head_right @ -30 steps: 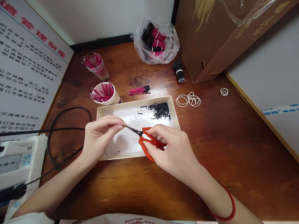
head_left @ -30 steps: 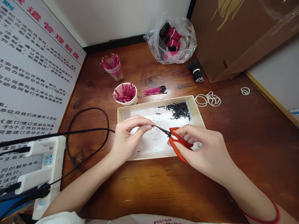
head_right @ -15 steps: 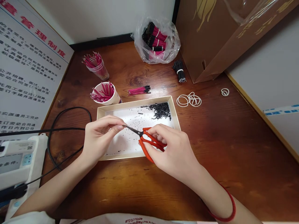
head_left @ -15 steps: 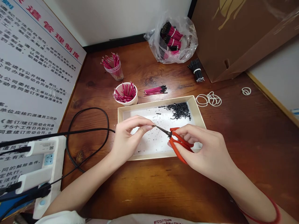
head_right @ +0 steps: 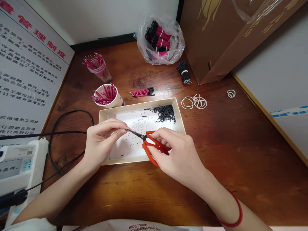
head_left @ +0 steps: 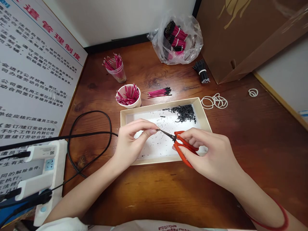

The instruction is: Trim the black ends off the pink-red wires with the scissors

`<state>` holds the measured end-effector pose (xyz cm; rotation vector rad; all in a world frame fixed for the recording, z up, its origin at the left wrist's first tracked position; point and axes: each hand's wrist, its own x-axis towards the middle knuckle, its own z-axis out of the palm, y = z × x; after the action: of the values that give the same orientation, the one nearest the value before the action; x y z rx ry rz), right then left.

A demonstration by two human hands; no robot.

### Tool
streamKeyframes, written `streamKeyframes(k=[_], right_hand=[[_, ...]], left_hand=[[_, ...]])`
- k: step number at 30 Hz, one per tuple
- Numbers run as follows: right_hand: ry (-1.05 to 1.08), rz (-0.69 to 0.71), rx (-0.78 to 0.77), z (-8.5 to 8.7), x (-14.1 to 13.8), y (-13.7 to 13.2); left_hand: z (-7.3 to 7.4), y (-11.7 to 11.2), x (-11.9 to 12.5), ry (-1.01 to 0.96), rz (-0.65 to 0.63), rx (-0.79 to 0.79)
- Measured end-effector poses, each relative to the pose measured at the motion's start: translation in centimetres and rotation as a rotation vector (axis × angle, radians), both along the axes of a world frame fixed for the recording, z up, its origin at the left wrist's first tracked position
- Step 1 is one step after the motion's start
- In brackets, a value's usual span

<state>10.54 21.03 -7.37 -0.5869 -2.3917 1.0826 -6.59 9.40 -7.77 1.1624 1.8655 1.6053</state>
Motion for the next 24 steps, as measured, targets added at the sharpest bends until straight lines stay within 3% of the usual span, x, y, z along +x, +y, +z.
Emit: streamKeyframes(k=[24], right_hand=[[-0.026, -0.029, 0.024, -0.14, 0.03, -0.03]], left_hand=[[0.17, 0.02, 0.05, 0.015, -0.003, -0.026]])
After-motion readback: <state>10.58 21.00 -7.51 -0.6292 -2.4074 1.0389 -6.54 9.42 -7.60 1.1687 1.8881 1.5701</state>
